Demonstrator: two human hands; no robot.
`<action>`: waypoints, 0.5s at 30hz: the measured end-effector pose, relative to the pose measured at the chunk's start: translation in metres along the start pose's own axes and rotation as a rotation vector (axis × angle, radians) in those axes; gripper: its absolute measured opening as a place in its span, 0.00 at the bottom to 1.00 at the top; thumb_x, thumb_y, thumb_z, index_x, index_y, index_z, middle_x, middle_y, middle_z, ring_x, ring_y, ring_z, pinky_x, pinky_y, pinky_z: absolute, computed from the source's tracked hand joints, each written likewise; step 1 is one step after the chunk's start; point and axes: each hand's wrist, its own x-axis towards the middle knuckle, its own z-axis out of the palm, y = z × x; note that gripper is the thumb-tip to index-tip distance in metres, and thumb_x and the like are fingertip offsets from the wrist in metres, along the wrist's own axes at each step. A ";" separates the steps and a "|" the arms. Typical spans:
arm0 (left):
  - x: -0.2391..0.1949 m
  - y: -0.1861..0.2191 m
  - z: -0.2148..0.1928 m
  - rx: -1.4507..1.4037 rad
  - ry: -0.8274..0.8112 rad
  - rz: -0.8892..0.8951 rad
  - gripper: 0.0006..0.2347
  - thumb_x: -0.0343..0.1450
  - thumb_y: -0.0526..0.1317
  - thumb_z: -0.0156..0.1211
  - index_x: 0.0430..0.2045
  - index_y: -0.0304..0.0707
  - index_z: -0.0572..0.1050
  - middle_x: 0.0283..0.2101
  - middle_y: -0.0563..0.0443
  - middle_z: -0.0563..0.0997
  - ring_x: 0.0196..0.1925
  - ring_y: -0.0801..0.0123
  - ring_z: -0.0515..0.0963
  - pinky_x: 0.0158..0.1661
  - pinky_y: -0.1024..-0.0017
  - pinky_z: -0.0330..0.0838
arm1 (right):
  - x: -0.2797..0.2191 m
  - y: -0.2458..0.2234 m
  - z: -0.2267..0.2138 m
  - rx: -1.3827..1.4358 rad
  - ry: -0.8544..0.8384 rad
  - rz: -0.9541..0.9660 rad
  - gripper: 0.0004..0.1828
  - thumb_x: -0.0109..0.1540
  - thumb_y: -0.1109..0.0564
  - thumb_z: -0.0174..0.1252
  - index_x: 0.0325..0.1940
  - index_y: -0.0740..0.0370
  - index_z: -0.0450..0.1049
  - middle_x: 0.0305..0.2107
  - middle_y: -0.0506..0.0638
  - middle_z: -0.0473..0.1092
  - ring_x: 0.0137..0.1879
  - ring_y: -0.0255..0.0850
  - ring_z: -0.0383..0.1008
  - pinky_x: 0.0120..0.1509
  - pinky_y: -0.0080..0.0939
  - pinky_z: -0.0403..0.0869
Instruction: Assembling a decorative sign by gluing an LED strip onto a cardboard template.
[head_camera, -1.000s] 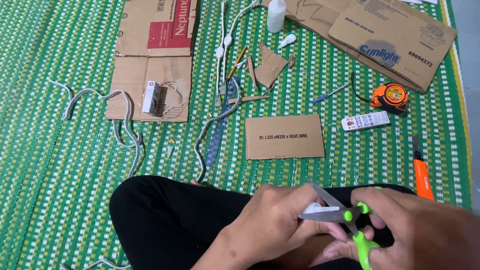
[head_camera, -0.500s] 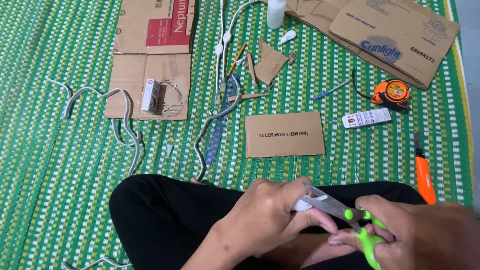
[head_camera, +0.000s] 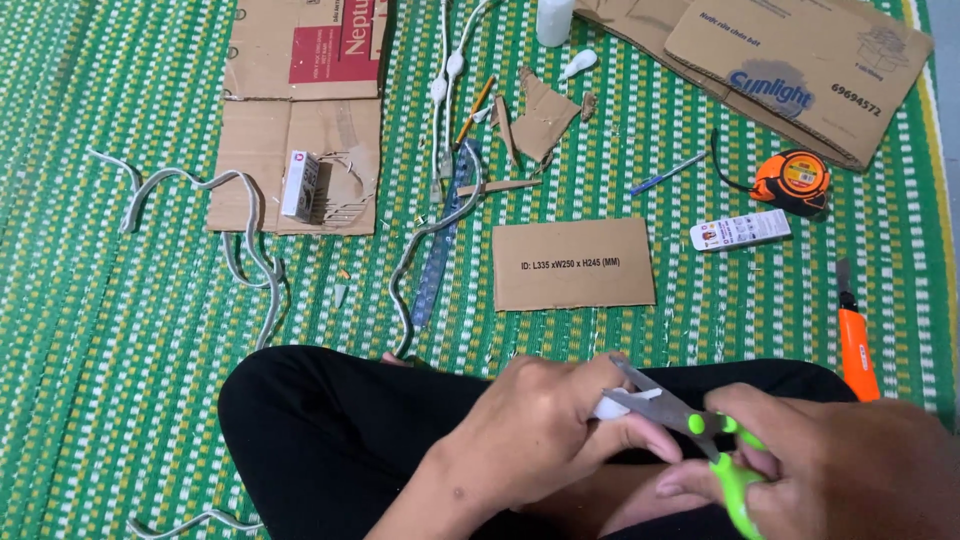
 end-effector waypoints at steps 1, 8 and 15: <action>0.000 0.000 -0.002 0.002 0.000 -0.001 0.07 0.70 0.44 0.64 0.27 0.43 0.76 0.22 0.56 0.81 0.16 0.68 0.79 0.20 0.72 0.72 | 0.001 0.000 0.000 0.001 0.000 -0.002 0.33 0.40 0.15 0.69 0.44 0.11 0.67 0.15 0.15 0.77 0.20 0.19 0.79 0.27 0.28 0.74; -0.002 -0.003 -0.003 -0.011 -0.023 -0.035 0.07 0.69 0.42 0.65 0.27 0.40 0.74 0.23 0.54 0.81 0.17 0.63 0.79 0.20 0.70 0.71 | -0.001 0.003 0.013 0.119 0.117 -0.028 0.24 0.43 0.25 0.67 0.41 0.17 0.71 0.16 0.21 0.79 0.19 0.28 0.81 0.26 0.34 0.75; -0.002 0.001 0.003 0.070 -0.094 -0.051 0.09 0.69 0.46 0.64 0.28 0.43 0.74 0.22 0.55 0.81 0.21 0.61 0.83 0.24 0.69 0.75 | -0.008 -0.019 -0.011 0.430 0.441 -0.139 0.27 0.35 0.39 0.78 0.36 0.35 0.79 0.12 0.30 0.74 0.14 0.33 0.73 0.20 0.42 0.69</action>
